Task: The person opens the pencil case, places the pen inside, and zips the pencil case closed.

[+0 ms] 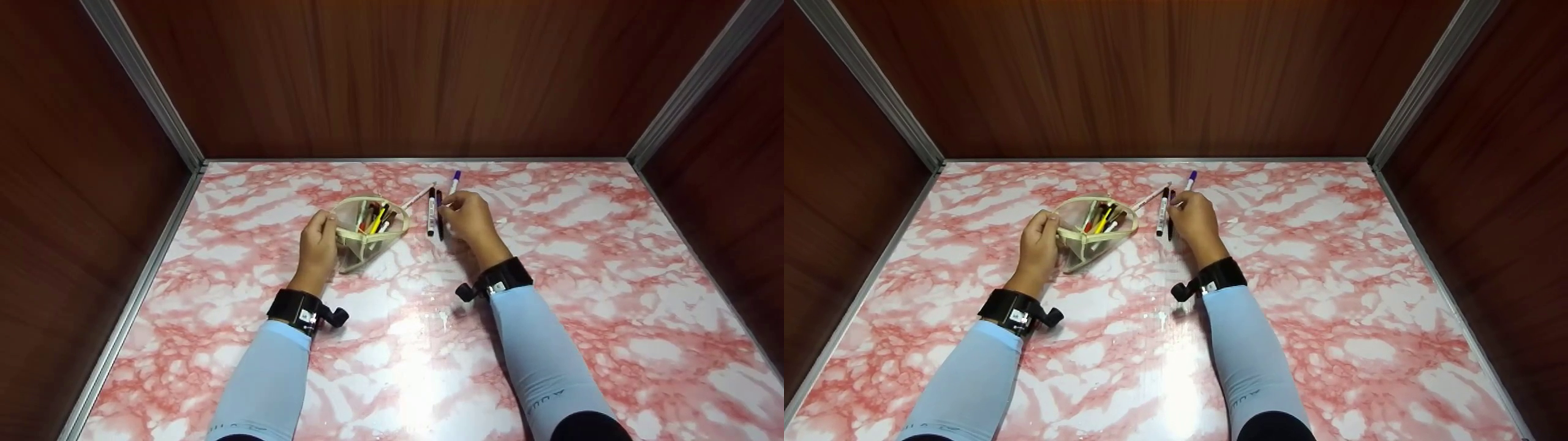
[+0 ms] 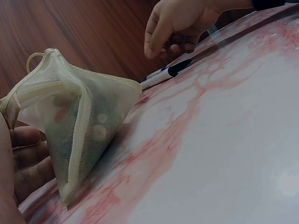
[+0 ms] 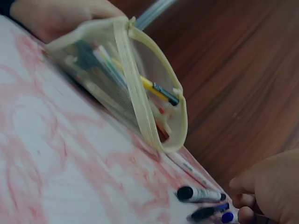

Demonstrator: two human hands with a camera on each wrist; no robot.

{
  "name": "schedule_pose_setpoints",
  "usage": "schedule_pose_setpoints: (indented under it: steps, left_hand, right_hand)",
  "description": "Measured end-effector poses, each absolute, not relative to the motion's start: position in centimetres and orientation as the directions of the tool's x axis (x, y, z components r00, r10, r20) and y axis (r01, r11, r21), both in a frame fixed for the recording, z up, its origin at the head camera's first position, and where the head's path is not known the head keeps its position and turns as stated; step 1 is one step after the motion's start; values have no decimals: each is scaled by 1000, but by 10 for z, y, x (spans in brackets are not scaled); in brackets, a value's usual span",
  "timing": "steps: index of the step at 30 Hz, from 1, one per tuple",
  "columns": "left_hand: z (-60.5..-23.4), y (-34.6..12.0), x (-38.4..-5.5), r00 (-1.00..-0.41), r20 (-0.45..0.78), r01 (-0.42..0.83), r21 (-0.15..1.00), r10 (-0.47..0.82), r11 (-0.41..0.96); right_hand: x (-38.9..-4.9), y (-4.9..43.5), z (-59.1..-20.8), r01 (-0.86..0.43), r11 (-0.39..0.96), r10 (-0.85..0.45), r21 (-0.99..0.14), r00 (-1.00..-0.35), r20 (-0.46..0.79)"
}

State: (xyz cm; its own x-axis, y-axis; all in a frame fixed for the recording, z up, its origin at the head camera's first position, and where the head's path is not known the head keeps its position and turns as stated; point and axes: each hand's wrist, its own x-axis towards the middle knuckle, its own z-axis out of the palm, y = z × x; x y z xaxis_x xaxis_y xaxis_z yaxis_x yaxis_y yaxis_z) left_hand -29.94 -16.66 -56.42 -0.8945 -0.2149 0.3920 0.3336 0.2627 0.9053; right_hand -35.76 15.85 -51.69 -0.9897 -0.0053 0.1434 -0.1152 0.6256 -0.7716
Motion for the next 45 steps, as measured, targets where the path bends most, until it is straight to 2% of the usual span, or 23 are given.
schedule_pose_setpoints:
  steps: [13,23,34,45]
  left_hand:
    - [-564,-168,-299,-903,381,325,909,-200,262]
    - [-564,-168,-298,-900,385,326,907,-206,267]
    - [-564,-168,-299,-902,383,325,906,-200,270]
    - [-565,-167,-299,-899,384,322,905,-210,279]
  right_hand:
    - [-364,168,-530,-111,698,-76,-707,-994,81]
    - [-356,163,-514,-47,794,-76,-606,-997,-22]
    - [-353,171,-512,-94,860,-93,-502,-995,25]
    - [-354,173,-510,-81,880,-99,-467,-995,-14]
